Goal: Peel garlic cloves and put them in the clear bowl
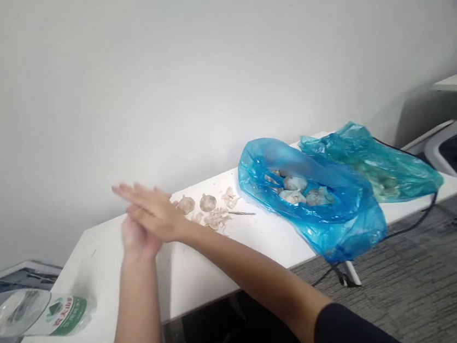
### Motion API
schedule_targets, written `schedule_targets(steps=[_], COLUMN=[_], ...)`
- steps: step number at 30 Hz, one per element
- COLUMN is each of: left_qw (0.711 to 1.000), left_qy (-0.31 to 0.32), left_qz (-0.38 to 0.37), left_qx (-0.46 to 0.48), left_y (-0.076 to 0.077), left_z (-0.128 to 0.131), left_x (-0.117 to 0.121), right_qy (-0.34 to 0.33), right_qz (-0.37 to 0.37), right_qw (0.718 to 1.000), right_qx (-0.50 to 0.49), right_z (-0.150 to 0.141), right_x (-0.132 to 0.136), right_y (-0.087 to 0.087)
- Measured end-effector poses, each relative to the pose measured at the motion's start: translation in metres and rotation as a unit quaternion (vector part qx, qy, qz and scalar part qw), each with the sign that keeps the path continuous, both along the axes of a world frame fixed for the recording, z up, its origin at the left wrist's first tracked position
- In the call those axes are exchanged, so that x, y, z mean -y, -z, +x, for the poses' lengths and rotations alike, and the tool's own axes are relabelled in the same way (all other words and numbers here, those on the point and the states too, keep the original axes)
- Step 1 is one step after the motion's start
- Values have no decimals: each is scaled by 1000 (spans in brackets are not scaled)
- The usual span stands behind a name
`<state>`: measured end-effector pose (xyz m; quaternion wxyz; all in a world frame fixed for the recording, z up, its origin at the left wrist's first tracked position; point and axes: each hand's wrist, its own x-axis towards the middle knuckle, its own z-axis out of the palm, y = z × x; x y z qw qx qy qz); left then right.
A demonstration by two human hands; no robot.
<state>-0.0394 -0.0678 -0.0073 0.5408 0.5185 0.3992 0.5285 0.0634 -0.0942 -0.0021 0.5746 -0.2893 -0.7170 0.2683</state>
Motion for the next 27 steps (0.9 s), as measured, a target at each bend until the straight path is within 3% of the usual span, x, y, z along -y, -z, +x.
schedule_targets(steps=[2, 3, 5, 7, 9, 11, 13, 15, 17, 19, 22, 24, 27], left_qw=[992, 994, 982, 909, 814, 768, 760, 757, 751, 741, 709, 690, 624], left_qy=[-58, -77, -123, -135, -21, 41, 97, 155, 212, 277, 371, 383, 371], left_qz=[-44, -19, 138, 345, 464, 456, 383, 336, 348, 380, 437, 462, 481], left_qx=[102, 79, -27, -193, -348, -448, -517, -539, -521, -479, -410, -405, -492], left_y=[-19, -24, -24, -12, 5, 18, 24, 26, 25, 25, 22, 19, 16], left_z=[-4, -4, -1, 9, 22, 37, 53, 71, 94, 124, 177, 212, 251], left_x=[15, 22, 30, 30, 24, 18, 14, 13, 14, 18, 25, 26, 20], right_qy=[12, 39, 52, 4, -15, 4, 44, 129, 213, 258, 280, 329, 388], right_qz=[-72, -133, -253, -323, -300, -197, -147, -94, -143, -215, -252, -253, -251], right_qw=[994, 989, 965, 934, 935, 946, 953, 969, 966, 926, 828, 757, 664], right_qx=[76, 57, -51, -151, -186, -255, -261, -186, -45, 174, 416, 505, 588], right_z=[-11, -15, -16, -3, 26, 70, 121, 170, 210, 238, 261, 268, 274], right_x=[-14, -19, -21, -9, 17, 52, 92, 130, 162, 181, 186, 178, 165], right_y=[13, 16, 16, 7, -4, -8, -5, 2, 8, 10, 12, 18, 31])
